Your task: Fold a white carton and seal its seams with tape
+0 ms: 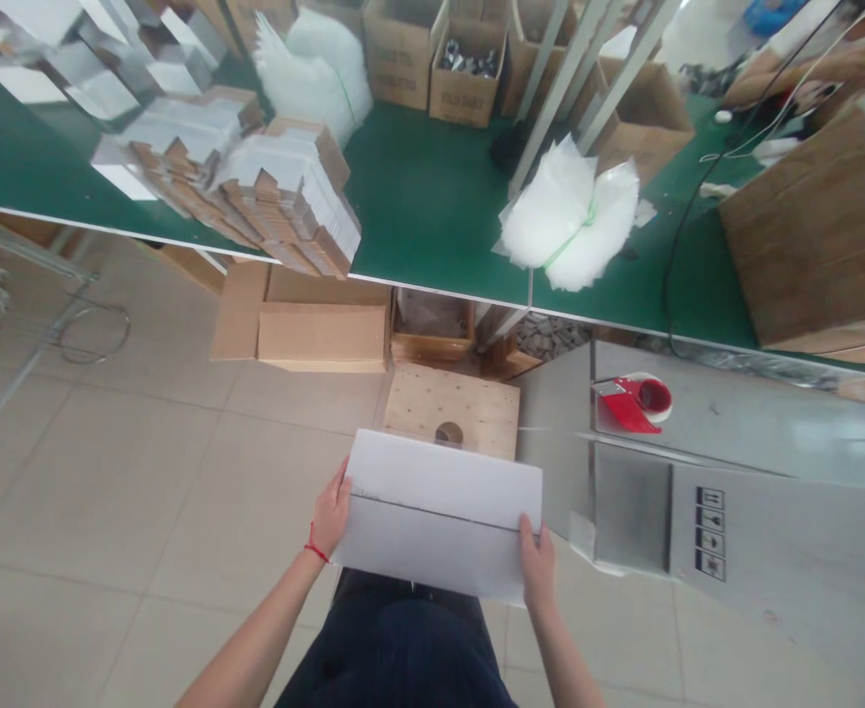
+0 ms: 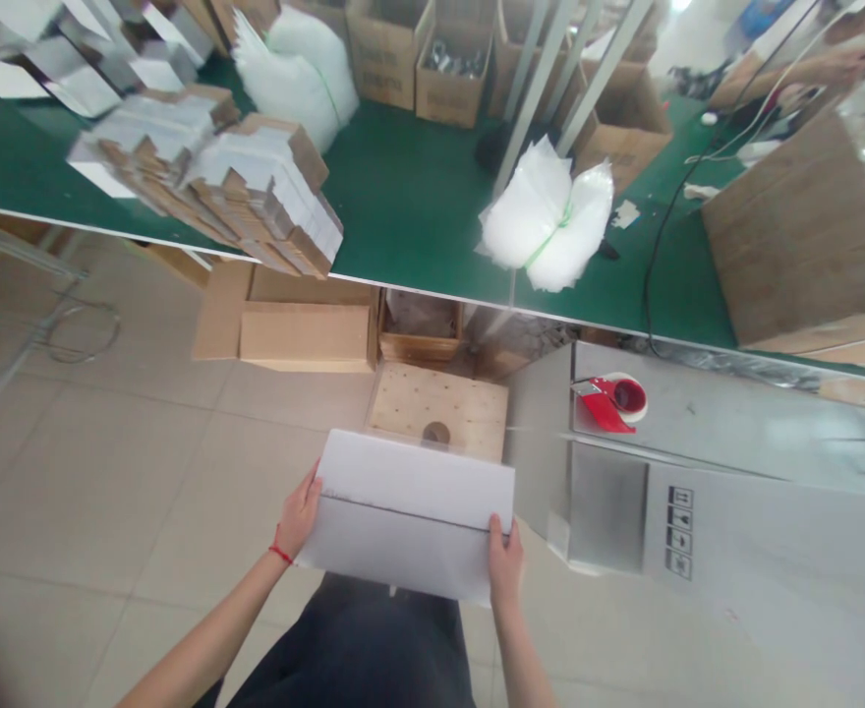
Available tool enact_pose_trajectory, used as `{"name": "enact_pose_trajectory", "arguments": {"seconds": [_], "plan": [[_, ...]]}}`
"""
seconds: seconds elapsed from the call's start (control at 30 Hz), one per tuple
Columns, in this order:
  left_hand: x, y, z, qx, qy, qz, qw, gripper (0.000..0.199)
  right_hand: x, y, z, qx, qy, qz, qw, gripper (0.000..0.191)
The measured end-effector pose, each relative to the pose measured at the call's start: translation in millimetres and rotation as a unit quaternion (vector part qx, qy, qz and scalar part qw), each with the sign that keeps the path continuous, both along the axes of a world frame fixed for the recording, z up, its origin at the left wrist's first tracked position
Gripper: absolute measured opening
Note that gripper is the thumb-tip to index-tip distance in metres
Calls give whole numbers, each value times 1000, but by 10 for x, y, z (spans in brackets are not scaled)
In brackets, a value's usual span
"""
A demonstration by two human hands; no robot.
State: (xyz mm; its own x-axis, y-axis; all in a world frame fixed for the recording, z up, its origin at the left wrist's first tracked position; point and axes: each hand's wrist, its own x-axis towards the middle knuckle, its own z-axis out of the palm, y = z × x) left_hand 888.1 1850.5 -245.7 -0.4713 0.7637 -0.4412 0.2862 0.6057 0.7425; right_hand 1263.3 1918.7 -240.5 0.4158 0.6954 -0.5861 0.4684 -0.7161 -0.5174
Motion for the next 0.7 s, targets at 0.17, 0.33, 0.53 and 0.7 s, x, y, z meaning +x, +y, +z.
{"name": "enact_pose_trajectory", "arguments": {"seconds": [0.17,0.33,0.53,0.7], "plan": [[-133,-103,-25,5,7,0,1000,83,-120,-68,-55,32,7,-18,999,76],[-124,-189,-112,15,11,14,1000,81,-185,-15,-26,10,-35,-9,999,88],[62,70,79,39,-19,-8,999,69,48,50,11,-26,-54,-25,998,105],[214,496,84,59,-70,-55,994,65,411,22,-123,-8,-104,-43,994,120]]}}
